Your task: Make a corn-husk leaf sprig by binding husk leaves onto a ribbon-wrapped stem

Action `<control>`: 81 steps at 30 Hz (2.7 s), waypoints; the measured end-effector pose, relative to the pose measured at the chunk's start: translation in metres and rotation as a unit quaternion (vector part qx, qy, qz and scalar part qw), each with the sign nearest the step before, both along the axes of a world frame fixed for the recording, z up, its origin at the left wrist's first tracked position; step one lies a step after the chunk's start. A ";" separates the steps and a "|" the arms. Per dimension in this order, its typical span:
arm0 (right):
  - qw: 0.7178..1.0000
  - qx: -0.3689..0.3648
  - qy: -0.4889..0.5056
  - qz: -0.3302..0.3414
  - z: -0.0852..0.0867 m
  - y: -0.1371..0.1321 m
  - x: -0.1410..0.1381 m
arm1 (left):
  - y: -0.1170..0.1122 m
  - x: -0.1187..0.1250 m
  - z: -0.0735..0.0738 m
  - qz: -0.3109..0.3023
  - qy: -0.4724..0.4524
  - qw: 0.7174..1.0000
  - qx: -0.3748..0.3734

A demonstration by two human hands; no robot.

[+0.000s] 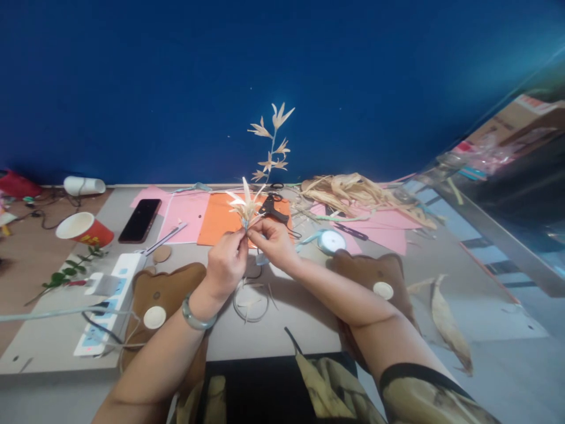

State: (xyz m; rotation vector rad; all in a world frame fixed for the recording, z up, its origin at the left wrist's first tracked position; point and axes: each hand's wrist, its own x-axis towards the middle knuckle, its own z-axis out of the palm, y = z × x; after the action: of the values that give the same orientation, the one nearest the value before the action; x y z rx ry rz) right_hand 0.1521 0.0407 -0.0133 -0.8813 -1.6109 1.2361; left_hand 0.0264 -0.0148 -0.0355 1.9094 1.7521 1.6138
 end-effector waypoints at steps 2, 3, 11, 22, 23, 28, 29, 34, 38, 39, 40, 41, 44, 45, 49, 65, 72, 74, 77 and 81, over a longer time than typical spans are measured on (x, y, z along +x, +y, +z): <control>1.000 0.002 0.005 0.003 -0.001 0.000 0.001 | -0.001 0.000 0.001 -0.005 0.006 1.000 0.004; 1.000 0.005 0.008 0.003 -0.002 0.001 0.001 | -0.001 0.000 0.002 -0.010 0.011 1.000 0.004; 1.000 0.023 0.013 0.009 -0.001 -0.002 0.002 | 0.000 -0.010 0.017 -0.075 -0.115 0.988 -0.076; 0.990 -0.022 0.110 0.083 0.000 -0.010 0.005 | 0.000 -0.021 0.034 -0.197 -0.352 0.898 -0.177; 0.990 -0.018 0.111 0.086 0.002 -0.011 0.006 | 0.001 -0.022 0.034 -0.206 -0.375 0.884 -0.191; 0.982 -0.029 0.133 0.135 0.008 -0.016 0.008 | 0.005 -0.025 0.032 -0.267 -0.443 0.816 -0.258; 0.978 -0.037 0.143 0.148 0.008 -0.017 0.008 | 0.005 -0.025 0.032 -0.275 -0.450 0.807 -0.266; 0.964 -0.055 0.180 0.188 0.009 -0.019 0.009 | 0.005 -0.023 0.033 -0.302 -0.451 0.799 -0.258; 0.964 -0.052 0.179 0.187 0.013 -0.017 0.010 | 0.005 -0.023 0.033 -0.307 -0.403 0.832 -0.224; 0.967 -0.051 0.177 0.178 0.014 -0.017 0.009 | 0.006 -0.022 0.033 -0.305 -0.389 0.842 -0.218; 0.969 -0.050 0.176 0.168 0.015 -0.017 0.009 | 0.006 -0.022 0.033 -0.300 -0.375 0.852 -0.210; 0.970 -0.052 0.176 0.162 0.015 -0.016 0.008 | 0.007 -0.022 0.033 -0.294 -0.363 0.861 -0.200; 0.970 -0.069 0.176 0.153 0.013 -0.015 0.006 | 0.008 -0.020 0.032 -0.270 -0.347 0.882 -0.172; 0.972 -0.076 0.171 0.145 0.012 -0.014 0.005 | 0.008 -0.020 0.031 -0.261 -0.351 0.885 -0.162; 0.980 -0.092 0.146 0.095 0.003 -0.011 0.004 | 0.009 -0.015 0.028 -0.237 -0.383 0.883 -0.134; 0.991 -0.043 0.065 0.106 -0.006 -0.003 0.004 | 0.007 -0.019 0.031 -0.174 -0.387 0.880 -0.213; 0.994 -0.042 0.017 0.098 0.003 -0.001 0.007 | 0.007 -0.023 0.039 -0.178 -0.329 0.887 -0.272; 0.995 -0.033 0.010 0.097 0.005 -0.001 0.008 | 0.008 -0.024 0.038 -0.183 -0.322 0.888 -0.273; 0.994 -0.034 0.011 0.106 0.006 0.000 0.008 | 0.009 -0.025 0.036 -0.210 -0.329 0.879 -0.272; 0.991 -0.061 0.024 0.118 0.005 0.000 0.007 | 0.009 -0.026 0.036 -0.241 -0.360 0.857 -0.280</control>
State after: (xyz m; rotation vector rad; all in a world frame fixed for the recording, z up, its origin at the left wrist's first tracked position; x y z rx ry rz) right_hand 0.1595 0.0408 -0.0081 -0.7452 -1.6498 1.5218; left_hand 0.0006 -0.0057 0.0006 1.1168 1.1208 1.1991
